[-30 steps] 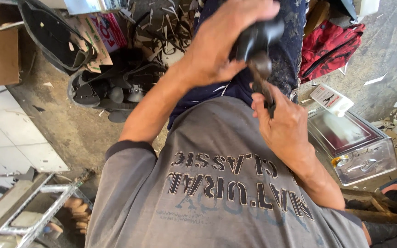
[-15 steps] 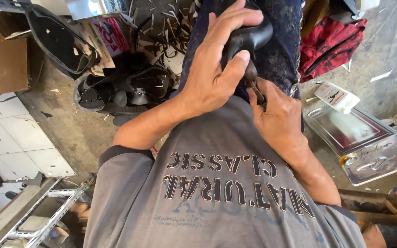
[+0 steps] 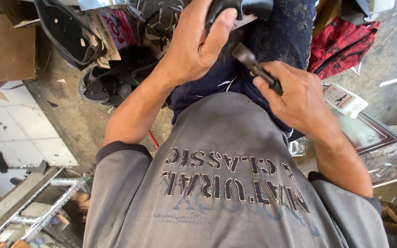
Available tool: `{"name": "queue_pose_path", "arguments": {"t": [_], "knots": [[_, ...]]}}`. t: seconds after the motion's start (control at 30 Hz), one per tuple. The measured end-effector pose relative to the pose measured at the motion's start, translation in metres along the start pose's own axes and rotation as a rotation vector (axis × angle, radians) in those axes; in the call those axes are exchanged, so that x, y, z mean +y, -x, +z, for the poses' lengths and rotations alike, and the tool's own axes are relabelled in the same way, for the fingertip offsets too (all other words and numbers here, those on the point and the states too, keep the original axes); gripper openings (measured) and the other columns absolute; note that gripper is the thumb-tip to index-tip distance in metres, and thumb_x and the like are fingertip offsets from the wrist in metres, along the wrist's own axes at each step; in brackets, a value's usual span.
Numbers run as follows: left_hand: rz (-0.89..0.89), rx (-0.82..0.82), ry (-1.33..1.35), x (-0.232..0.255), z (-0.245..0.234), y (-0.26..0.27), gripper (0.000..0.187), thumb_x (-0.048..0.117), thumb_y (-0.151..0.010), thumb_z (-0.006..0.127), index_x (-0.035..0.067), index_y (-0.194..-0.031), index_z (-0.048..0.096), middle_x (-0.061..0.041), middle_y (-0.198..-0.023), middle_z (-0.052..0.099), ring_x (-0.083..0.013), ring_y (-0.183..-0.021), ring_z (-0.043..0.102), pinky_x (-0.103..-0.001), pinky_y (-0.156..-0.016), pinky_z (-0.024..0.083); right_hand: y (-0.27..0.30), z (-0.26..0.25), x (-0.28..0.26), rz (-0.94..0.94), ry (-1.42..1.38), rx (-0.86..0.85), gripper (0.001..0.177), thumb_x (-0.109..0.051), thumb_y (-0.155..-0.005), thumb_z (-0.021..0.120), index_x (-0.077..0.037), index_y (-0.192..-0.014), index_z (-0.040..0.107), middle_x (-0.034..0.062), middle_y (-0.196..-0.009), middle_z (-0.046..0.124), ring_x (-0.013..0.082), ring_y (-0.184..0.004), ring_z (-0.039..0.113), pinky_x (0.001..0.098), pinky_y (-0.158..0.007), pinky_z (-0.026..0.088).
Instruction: Lasting a shoe by pulling the leather upper over a last and securing it using pliers and a hammer.
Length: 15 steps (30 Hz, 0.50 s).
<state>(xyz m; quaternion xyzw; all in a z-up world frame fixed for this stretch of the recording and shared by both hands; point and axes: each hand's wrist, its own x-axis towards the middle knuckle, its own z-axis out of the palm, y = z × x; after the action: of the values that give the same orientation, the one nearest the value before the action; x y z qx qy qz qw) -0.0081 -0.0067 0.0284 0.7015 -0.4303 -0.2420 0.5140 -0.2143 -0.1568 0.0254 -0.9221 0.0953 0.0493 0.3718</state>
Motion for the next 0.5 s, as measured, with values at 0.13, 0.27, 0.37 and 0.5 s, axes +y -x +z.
{"name": "queue_pose_path", "arguments": {"t": [0.13,0.27,0.37,0.5], "knots": [[0.004,-0.027,0.065,0.001,-0.004,0.000,0.032,0.036,-0.113,0.036,0.005,-0.112,0.046,-0.003,-0.080,0.042,-0.0175,-0.071,0.037,-0.036,-0.070,0.037,-0.015,-0.007,0.006,-0.072,-0.023,-0.057,0.030,-0.021,-0.114,0.052,0.003,-0.128,0.062,0.0152,-0.105,0.071,0.0400,-0.089,0.069,0.0514,-0.070,0.049],[-0.084,-0.077,0.127,0.006,-0.006,0.001,0.033,0.032,-0.113,0.036,0.003,-0.125,0.046,-0.001,-0.078,0.046,-0.0135,-0.068,0.040,-0.032,-0.067,0.039,-0.033,-0.020,0.016,-0.122,0.003,-0.154,0.037,-0.020,-0.112,0.053,0.003,-0.141,0.057,0.0181,-0.099,0.069,0.0413,-0.076,0.066,0.0552,-0.060,0.050],[-0.099,-0.087,0.082,-0.002,-0.006,0.008,0.050,0.043,-0.117,0.034,0.005,-0.148,0.041,-0.003,-0.091,0.049,-0.0162,-0.080,0.045,-0.034,-0.081,0.044,-0.044,-0.038,0.021,-0.148,-0.022,-0.233,0.045,-0.020,-0.109,0.053,0.006,-0.146,0.059,0.0300,-0.112,0.073,0.0498,-0.090,0.070,0.0573,-0.075,0.051],[-0.060,-0.091,0.093,0.007,-0.008,0.002,0.049,0.046,-0.114,0.030,0.005,-0.136,0.045,-0.006,-0.099,0.052,-0.0197,-0.085,0.047,-0.035,-0.082,0.043,-0.051,-0.052,0.024,-0.137,-0.053,-0.300,0.042,-0.022,-0.109,0.053,0.002,-0.142,0.061,0.0252,-0.114,0.073,0.0478,-0.099,0.068,0.0529,-0.078,0.049]]}}
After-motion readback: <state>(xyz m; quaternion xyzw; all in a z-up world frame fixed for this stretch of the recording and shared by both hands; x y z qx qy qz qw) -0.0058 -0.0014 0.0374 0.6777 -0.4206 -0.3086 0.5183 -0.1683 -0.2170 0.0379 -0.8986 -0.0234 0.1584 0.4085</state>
